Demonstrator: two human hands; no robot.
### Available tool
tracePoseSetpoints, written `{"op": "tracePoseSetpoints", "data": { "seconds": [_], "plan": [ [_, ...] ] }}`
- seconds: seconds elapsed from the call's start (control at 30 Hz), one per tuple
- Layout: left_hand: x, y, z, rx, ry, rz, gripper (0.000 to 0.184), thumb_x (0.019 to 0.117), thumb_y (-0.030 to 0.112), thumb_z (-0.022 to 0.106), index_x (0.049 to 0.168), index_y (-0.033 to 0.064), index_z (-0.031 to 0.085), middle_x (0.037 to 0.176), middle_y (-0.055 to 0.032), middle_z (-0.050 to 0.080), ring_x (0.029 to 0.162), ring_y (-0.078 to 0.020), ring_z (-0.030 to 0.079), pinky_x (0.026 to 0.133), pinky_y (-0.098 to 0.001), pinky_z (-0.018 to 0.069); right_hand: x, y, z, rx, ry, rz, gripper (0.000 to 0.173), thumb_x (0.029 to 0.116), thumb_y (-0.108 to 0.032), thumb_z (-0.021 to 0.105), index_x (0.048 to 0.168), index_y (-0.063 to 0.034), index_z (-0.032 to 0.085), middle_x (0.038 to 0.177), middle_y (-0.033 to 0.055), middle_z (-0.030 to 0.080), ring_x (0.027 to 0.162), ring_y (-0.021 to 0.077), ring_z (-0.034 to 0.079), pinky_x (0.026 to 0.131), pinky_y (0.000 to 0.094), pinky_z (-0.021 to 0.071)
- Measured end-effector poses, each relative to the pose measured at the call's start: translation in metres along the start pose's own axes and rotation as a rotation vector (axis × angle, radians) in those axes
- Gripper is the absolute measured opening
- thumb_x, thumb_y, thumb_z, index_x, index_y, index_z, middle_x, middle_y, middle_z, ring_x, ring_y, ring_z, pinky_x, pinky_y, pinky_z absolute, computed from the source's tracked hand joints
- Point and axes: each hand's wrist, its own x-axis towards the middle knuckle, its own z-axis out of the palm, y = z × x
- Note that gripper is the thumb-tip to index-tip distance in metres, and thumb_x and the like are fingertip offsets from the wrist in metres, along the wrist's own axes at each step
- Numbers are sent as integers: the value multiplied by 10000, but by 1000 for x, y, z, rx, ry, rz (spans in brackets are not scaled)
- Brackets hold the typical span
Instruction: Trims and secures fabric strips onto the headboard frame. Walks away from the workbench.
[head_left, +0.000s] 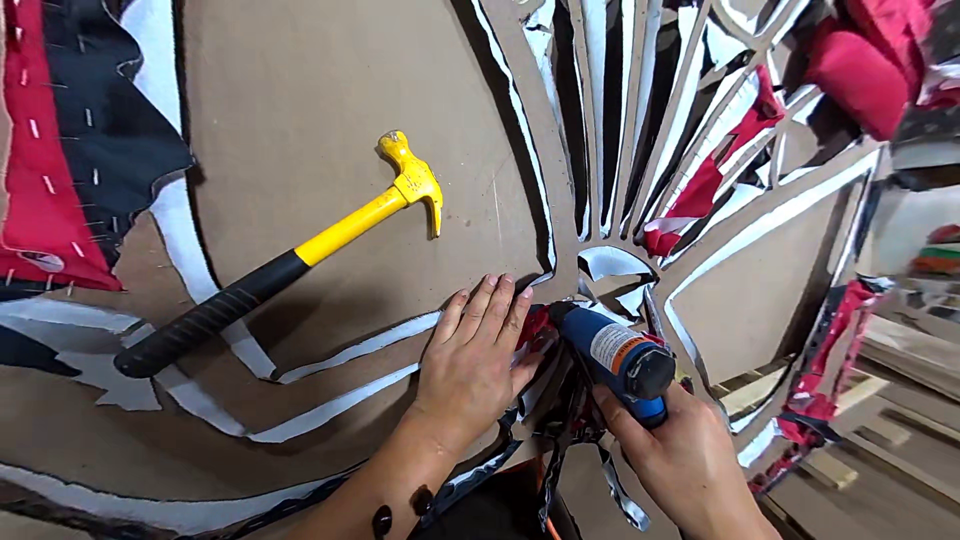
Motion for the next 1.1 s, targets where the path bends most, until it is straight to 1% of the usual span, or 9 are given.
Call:
{"op": "tracePoseSetpoints", "data": {
  "seconds": [0.17,0.27,0.37,0.47,0.6,0.73,0.83,0.97,1.1],
  "plan": [
    [1,0,-1,-20,4,1,772,933,642,566,1540,170,500,1635,-71,407,1519,-240,358,1229,-485,294,-3,4,-13,40,-43,0,325,878,-508,642,982,-208,714,715,-118,665,605,-18,626,517,247,536],
    [1,-2,-10,-117,-22,-20,803,918,697,551,1536,187,505,1641,-70,395,1537,-239,324,1250,-497,266,-31,-1,-35,251,-118,105,512,892,-574,707,1149,-133,669,835,-80,709,694,18,675,602,278,601],
    [-8,-3,-49,-465,-19,-64,769,945,653,575,1534,165,499,1664,-78,343,1558,-252,273,1272,-558,236,-61,-18,-56,449,-222,115,652,895,-339,744,1410,-20,503,1040,11,714,870,82,698,757,330,623],
    [-47,12,-106,-879,-47,-123,692,998,663,494,1451,148,582,1373,-33,638,1254,-141,608,1043,-423,547,-82,-47,-39,516,-150,-33,808,953,-318,681,1587,22,313,1327,112,658,1133,127,673,974,357,587],
    [-72,30,-167,-1224,-139,-476,676,989,679,467,1233,78,660,1025,-42,754,941,-152,734,848,-370,630,-101,-121,4,617,76,-307,605,924,-218,690,1454,28,531,1296,152,681,1178,217,673,1004,377,570],
    [-69,-2,-206,-1466,-136,-653,542,1095,395,375,1449,7,508,1140,-259,721,1051,-371,730,960,-500,597,-133,-151,3,632,142,-527,329,1011,-217,604,1270,-42,706,1331,186,672,1285,284,630,1096,375,514],
    [-56,-41,-239,-1200,1,-522,387,1043,297,502,1331,59,604,844,-97,712,732,-220,720,723,-408,644,-103,-116,15,544,332,-473,224,1018,-257,560,1077,-160,752,1036,-2,742,993,140,716,821,340,614],
    [-30,-62,-279,-587,-82,-467,301,951,329,607,1129,91,655,689,-45,643,544,-197,637,534,-384,593,-7,-58,86,265,218,-543,543,1036,-361,544,1531,-144,493,1640,60,397,1523,280,347,1204,573,322],
    [-23,-44,-246,-201,-326,-434,327,920,425,635,988,112,696,670,-53,685,542,-210,675,517,-452,600,7,-34,126,154,144,-656,478,1064,-353,486,1497,-162,548,1628,35,426,1539,258,328,1264,577,210]
  ]
}}
